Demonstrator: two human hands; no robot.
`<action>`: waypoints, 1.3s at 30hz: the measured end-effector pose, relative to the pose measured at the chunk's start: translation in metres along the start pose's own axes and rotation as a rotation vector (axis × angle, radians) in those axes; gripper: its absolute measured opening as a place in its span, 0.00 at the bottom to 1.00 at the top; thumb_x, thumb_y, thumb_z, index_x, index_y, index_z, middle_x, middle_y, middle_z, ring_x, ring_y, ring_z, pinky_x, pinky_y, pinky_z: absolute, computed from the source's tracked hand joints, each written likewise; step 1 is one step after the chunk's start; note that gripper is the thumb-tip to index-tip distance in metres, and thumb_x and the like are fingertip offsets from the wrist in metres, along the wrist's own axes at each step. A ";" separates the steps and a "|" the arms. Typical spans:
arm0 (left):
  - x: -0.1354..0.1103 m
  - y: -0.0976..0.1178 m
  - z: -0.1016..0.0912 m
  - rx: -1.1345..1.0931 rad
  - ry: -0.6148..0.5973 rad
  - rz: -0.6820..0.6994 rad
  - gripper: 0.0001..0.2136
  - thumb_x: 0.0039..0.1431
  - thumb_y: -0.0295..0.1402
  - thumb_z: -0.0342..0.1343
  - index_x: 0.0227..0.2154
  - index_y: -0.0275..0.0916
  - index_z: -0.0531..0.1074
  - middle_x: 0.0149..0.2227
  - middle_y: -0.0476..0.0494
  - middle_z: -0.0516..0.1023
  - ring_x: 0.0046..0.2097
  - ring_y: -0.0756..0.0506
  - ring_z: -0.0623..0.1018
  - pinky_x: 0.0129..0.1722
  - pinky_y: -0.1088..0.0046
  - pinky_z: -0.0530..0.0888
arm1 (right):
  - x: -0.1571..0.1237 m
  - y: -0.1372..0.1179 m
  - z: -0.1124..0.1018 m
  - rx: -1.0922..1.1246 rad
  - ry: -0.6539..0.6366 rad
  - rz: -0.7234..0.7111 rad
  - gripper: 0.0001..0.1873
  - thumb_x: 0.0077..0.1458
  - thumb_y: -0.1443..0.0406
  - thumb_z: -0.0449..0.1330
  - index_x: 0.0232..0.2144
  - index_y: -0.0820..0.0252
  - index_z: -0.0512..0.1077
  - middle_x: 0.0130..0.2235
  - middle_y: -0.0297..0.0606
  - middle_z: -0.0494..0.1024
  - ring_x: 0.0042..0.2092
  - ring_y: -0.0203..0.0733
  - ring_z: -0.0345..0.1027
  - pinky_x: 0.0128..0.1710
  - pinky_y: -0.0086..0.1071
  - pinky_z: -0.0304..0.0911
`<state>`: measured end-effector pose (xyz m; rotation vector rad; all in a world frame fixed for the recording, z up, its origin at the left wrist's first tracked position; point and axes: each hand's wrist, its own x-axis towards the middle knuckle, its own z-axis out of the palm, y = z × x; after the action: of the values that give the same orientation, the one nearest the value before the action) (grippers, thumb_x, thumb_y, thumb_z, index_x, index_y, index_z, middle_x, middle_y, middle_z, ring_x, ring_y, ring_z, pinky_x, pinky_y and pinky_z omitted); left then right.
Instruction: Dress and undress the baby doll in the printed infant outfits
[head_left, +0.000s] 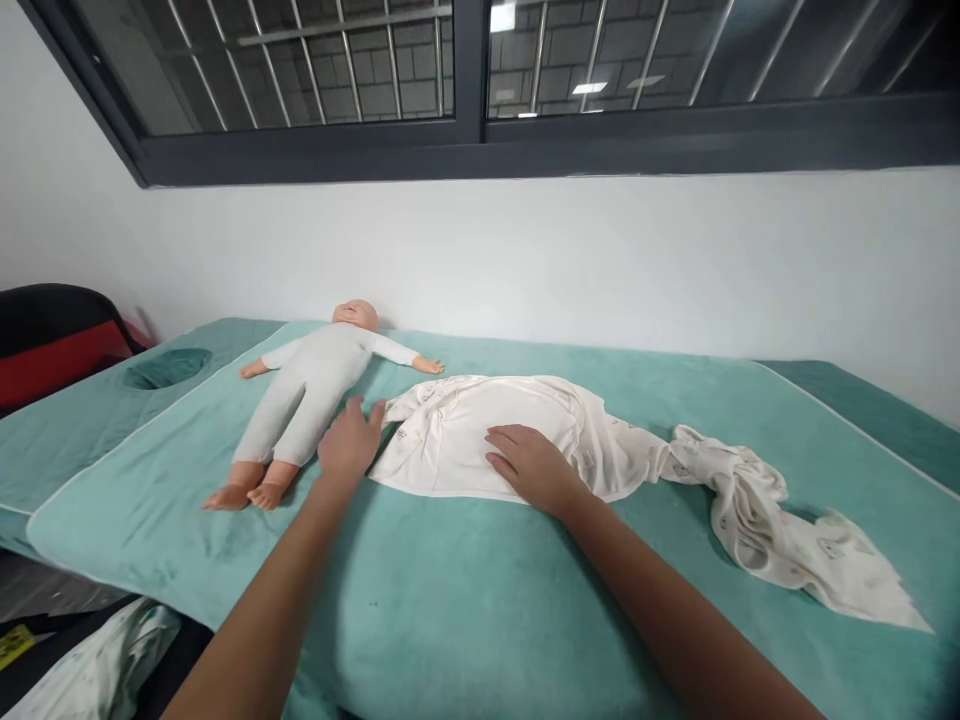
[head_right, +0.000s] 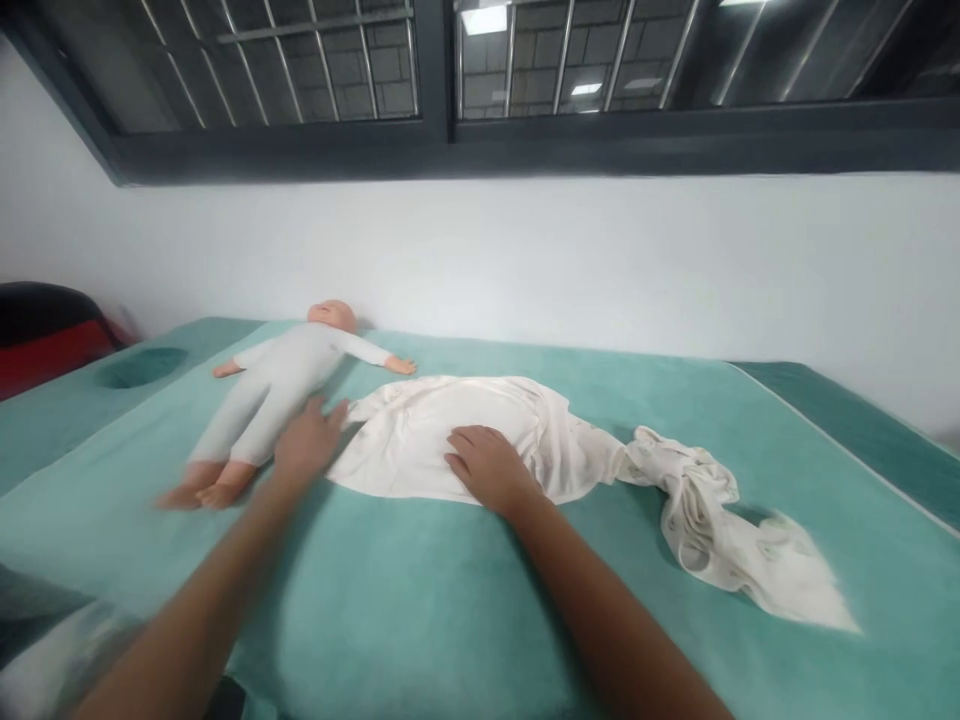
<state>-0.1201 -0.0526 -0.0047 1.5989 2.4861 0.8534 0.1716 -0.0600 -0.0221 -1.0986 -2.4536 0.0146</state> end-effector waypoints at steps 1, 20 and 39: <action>0.004 -0.004 -0.001 -0.009 -0.081 -0.017 0.27 0.60 0.50 0.46 0.54 0.34 0.67 0.42 0.27 0.77 0.46 0.28 0.76 0.43 0.48 0.70 | 0.001 0.001 0.001 0.014 -0.013 0.012 0.17 0.64 0.61 0.50 0.50 0.58 0.71 0.53 0.41 0.74 0.54 0.44 0.66 0.55 0.41 0.60; -0.012 0.041 0.027 -0.120 0.081 0.550 0.17 0.64 0.30 0.44 0.52 0.38 0.69 0.58 0.39 0.70 0.62 0.41 0.65 0.62 0.59 0.62 | 0.003 0.005 0.002 0.004 -0.053 0.054 0.18 0.64 0.61 0.49 0.53 0.57 0.69 0.57 0.40 0.71 0.58 0.44 0.63 0.58 0.42 0.56; -0.077 0.057 0.065 0.036 -0.290 0.874 0.24 0.68 0.45 0.36 0.63 0.47 0.56 0.68 0.44 0.52 0.68 0.40 0.53 0.64 0.50 0.56 | -0.129 0.132 -0.084 -0.331 0.103 0.634 0.23 0.60 0.53 0.50 0.49 0.62 0.70 0.50 0.49 0.74 0.52 0.55 0.66 0.51 0.46 0.60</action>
<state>-0.0156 -0.0740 -0.0505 2.6282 1.5687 0.5453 0.3737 -0.0754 -0.0226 -1.9259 -1.9632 -0.2511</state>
